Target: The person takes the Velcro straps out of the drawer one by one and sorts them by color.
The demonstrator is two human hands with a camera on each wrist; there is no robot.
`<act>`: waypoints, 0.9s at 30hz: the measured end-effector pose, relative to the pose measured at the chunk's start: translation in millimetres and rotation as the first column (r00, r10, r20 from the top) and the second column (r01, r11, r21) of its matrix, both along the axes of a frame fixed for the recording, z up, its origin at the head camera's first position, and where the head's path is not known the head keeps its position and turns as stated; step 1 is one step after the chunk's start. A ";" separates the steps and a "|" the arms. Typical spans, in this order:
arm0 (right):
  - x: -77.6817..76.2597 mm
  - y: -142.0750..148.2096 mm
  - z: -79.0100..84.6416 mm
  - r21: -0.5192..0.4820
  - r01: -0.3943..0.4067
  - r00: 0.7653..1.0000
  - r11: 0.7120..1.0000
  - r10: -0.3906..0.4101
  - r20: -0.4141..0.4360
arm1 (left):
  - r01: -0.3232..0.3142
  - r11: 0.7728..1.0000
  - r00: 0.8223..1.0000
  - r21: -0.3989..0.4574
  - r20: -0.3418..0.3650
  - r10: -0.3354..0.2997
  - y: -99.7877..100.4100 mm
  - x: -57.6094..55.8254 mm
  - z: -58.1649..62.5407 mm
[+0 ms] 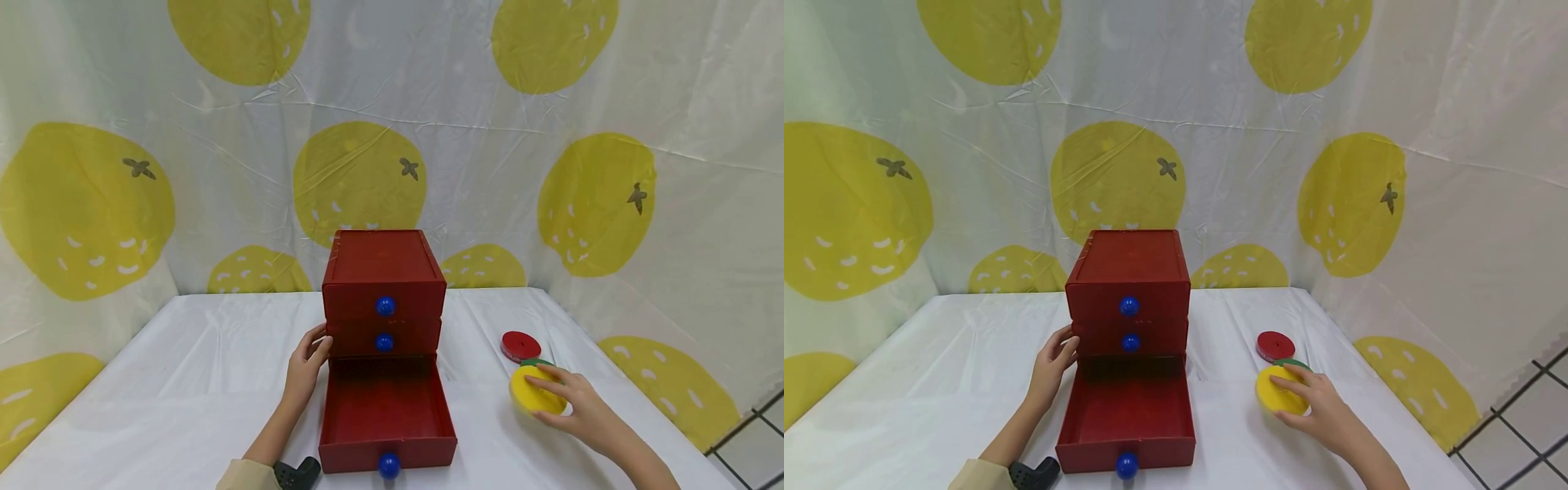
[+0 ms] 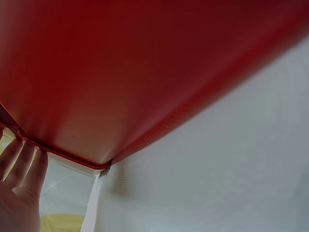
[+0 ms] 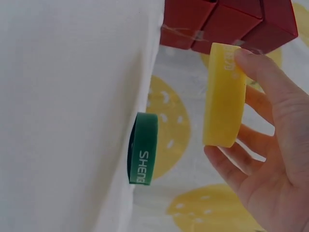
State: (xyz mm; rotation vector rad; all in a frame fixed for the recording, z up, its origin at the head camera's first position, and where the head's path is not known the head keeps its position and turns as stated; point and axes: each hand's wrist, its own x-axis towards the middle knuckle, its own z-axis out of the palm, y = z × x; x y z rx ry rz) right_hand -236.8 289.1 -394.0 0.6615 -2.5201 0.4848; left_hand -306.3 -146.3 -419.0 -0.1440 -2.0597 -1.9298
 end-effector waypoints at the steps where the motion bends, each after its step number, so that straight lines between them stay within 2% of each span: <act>1: 0.2 1.9 0.2 -0.002 0.010 1.000 1.000 -0.010 0.013 | 0.000 1.000 1.000 0.002 -0.002 0.000 0.1 -0.1 0.0; 11: -1.7 18.9 -2.8 -0.046 0.080 0.981 0.996 -0.070 0.179 | -0.004 1.000 1.000 -0.006 0.001 0.004 -0.2 -0.7 -0.6; 17: -1.8 25.2 -7.8 -0.019 0.104 0.982 0.994 -0.100 0.163 | -0.001 1.000 1.000 0.003 0.006 0.001 0.4 0.3 0.4; 27: -1.3 33.8 -13.8 0.015 0.128 0.966 0.992 -0.128 0.225 | 0.004 1.000 1.000 0.012 0.015 -0.004 0.0 -0.4 0.6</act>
